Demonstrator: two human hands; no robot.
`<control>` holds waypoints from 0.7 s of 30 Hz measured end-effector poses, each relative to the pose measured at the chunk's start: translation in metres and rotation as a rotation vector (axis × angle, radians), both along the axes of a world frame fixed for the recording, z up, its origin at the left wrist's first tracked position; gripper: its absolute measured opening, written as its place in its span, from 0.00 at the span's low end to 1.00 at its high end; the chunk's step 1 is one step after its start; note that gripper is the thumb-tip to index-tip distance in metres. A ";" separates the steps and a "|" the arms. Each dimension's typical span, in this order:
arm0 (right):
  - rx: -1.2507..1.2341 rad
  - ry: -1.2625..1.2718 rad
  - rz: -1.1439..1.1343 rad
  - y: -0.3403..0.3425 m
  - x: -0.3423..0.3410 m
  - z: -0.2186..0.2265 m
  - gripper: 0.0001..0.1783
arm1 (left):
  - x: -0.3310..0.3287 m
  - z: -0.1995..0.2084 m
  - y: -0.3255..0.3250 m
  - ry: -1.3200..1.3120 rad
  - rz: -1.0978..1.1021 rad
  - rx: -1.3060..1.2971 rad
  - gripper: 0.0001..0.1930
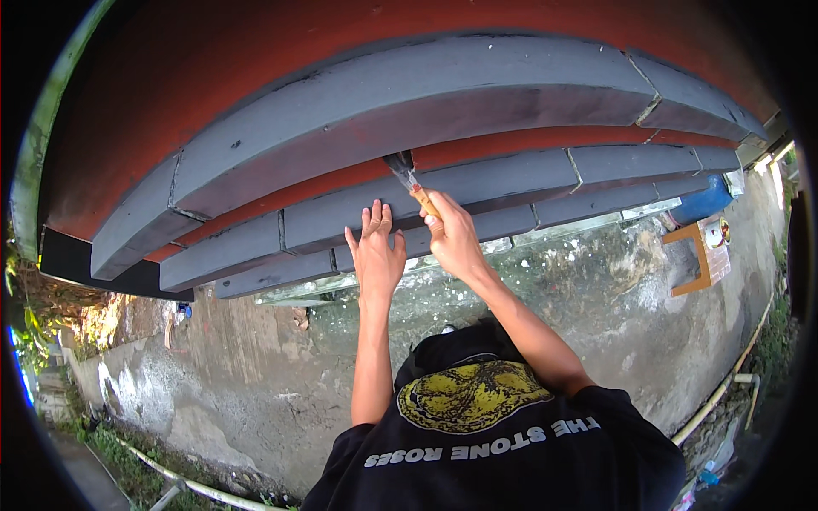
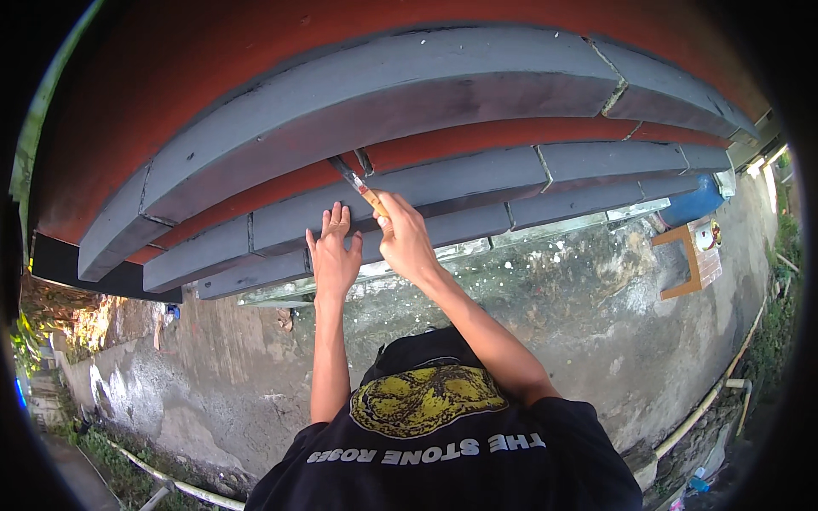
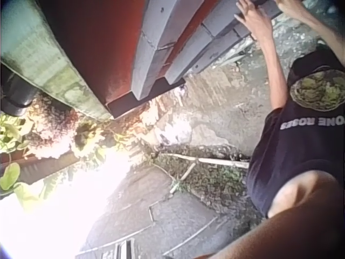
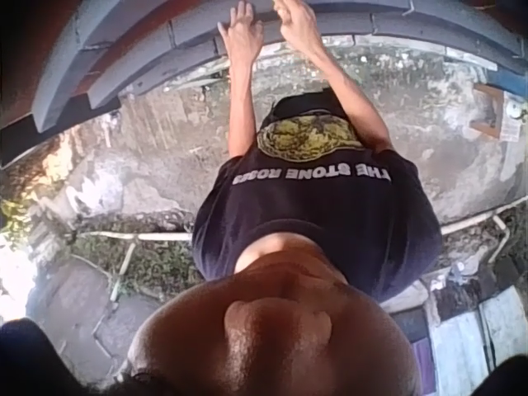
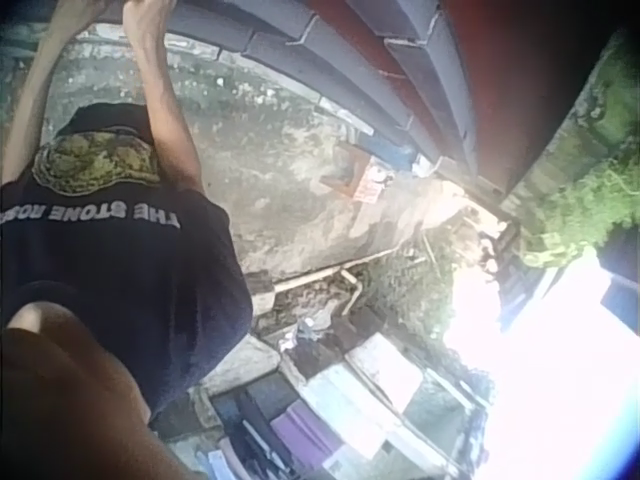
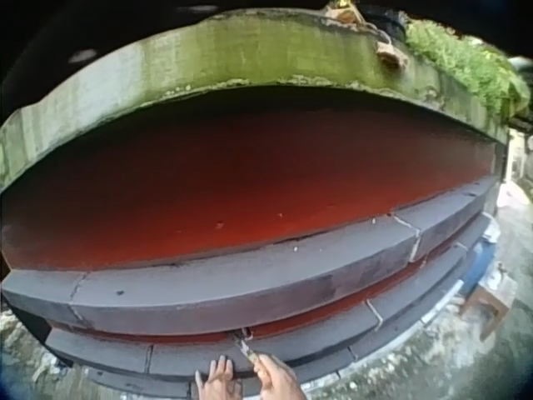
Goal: The person is painting a decorative stone-style wall using a paintbrush and dark paint.
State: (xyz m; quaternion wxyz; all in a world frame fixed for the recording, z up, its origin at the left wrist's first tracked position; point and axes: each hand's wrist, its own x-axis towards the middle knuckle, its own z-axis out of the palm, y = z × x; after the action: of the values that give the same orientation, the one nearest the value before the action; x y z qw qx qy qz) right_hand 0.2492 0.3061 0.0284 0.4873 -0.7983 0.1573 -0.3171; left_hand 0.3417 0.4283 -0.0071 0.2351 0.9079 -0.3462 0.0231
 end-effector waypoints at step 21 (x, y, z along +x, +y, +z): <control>-0.121 -0.195 -0.615 -0.121 -0.063 0.004 0.16 | 0.001 -0.001 -0.002 0.002 0.000 0.012 0.27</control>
State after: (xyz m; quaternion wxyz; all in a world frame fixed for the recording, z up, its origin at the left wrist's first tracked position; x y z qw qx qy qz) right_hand 0.1857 0.1856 0.0321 0.3333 -0.7068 0.3244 -0.5331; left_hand 0.3425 0.4264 -0.0083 0.2301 0.9093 -0.3462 0.0200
